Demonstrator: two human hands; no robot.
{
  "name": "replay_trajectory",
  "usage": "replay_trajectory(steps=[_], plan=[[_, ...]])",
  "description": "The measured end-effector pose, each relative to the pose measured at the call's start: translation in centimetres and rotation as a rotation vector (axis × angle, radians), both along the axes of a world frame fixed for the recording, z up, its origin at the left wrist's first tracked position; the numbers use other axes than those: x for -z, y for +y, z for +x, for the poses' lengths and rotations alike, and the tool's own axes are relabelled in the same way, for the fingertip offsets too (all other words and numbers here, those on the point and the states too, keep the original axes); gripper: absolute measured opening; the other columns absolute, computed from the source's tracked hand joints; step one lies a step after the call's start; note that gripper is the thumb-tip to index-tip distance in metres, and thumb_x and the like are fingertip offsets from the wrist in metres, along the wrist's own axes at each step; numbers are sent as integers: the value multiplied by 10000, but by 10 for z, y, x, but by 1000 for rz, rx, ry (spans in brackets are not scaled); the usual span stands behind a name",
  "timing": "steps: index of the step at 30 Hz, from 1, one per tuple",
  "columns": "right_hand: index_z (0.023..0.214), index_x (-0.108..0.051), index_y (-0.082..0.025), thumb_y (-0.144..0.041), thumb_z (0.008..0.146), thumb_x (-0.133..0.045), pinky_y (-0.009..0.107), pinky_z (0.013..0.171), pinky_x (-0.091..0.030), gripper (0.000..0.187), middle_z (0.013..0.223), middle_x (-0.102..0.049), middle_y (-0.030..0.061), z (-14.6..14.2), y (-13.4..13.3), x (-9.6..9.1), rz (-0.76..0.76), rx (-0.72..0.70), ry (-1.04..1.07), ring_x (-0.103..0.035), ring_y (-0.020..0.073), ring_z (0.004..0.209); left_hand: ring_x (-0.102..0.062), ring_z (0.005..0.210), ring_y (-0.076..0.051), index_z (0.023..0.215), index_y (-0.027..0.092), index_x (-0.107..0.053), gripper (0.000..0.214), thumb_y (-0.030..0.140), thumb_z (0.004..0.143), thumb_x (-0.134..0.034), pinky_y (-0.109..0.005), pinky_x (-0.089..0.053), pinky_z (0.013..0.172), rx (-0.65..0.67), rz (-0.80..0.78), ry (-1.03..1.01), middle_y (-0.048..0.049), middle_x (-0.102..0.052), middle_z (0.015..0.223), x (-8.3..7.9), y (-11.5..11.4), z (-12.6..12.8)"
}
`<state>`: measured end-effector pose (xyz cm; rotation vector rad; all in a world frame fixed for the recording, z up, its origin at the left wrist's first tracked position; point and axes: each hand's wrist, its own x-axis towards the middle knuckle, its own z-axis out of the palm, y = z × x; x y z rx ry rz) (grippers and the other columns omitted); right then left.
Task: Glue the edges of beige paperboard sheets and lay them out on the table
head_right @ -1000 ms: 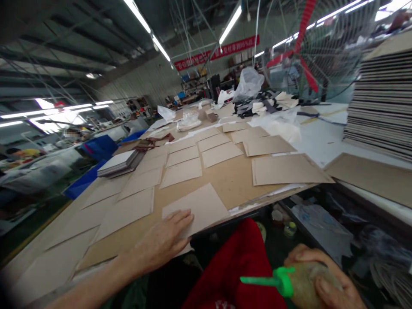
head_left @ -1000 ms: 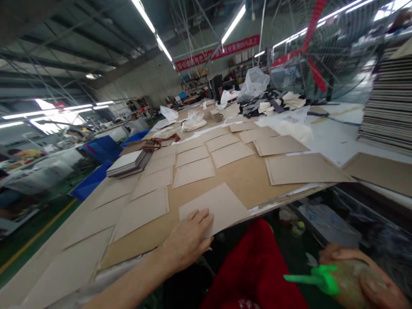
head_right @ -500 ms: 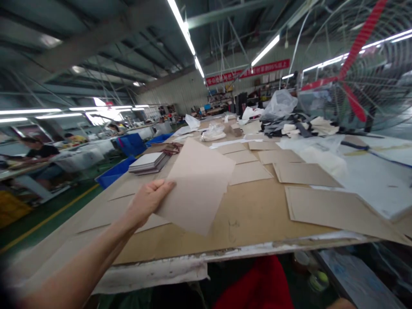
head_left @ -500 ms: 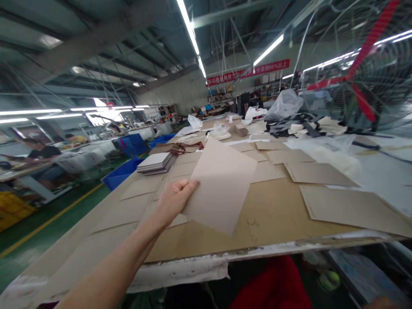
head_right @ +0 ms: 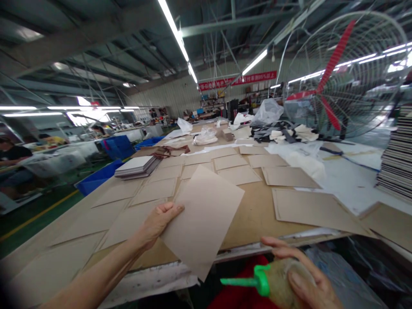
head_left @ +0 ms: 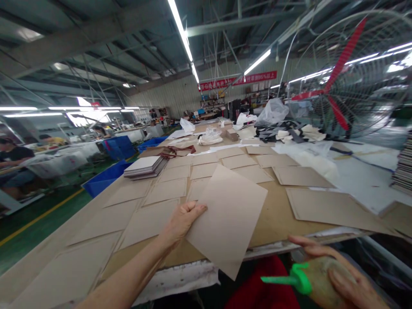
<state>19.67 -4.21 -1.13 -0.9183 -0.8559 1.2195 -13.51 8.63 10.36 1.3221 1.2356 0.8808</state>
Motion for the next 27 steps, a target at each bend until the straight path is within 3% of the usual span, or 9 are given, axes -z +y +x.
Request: replay_trajectory(steps=[2,4,8,11,15,18,21,24,27], plan=[[1075,-728,-276,-449,762,-698,494,847,-529,359,1485,-423,107,-7,10,-20,28,-114,3,-522,413,1200,-573,504,-133,751,168,-651,458,619,704,-710,-216,-414,492,43,-7,12,-12,-686,634,5,0,4],[1113,-724,-257,-457,752,-712,431,846,-529,414,1483,-425,112,-13,17,-33,43,-132,3,-553,378,1169,-567,505,-128,715,167,-648,431,590,708,-726,-203,-383,478,71,-10,37,-3,-674,611,11,1,7],[1255,-653,-232,-443,725,-743,337,723,-532,577,1022,-706,120,-23,19,-43,-78,-177,102,-670,269,847,-514,470,-100,627,157,-609,432,555,678,-770,-184,-306,441,100,-23,54,23,-614,535,20,-2,13],[1307,-610,-206,-411,737,-741,324,656,-521,620,802,-694,76,-23,23,-51,-113,-209,161,-650,236,709,-539,507,-106,675,151,-623,497,642,740,-666,-183,-351,470,155,-75,0,3,-635,584,25,-6,17],[1173,-706,-192,-368,719,-768,279,623,-523,491,942,-707,96,-9,41,-60,-149,-195,167,-634,208,714,-612,584,-143,770,151,-632,692,806,778,-410,-206,-433,498,281,-211,-112,-59,-685,709,25,-6,20],[1155,-714,-191,-384,715,-774,238,611,-523,484,1011,-715,91,-3,57,-64,-158,-200,147,-636,189,730,-648,597,-180,808,161,-636,781,876,735,-330,-232,-473,466,372,-295,-174,-73,-689,721,21,-3,22],[1134,-722,-182,-394,717,-775,212,623,-524,471,1052,-715,83,-7,67,-68,-156,-214,118,-645,182,757,-666,636,-184,846,146,-677,742,844,718,-458,-225,-503,466,412,-306,-209,-98,-715,792,21,-4,24],[1118,-725,-174,-388,708,-781,210,654,-536,466,1094,-709,85,-16,70,-74,-147,-246,114,-654,185,785,-637,547,-155,839,104,-708,543,633,716,-703,-200,-487,421,408,-301,-240,-106,-718,744,23,-9,26],[1172,-697,-163,-379,729,-765,213,695,-552,497,1142,-695,100,-21,70,-80,-120,-247,128,-665,203,846,-606,458,-149,778,46,-711,399,430,710,-795,-204,-477,370,343,-281,-311,-123,-702,653,23,-11,26]])
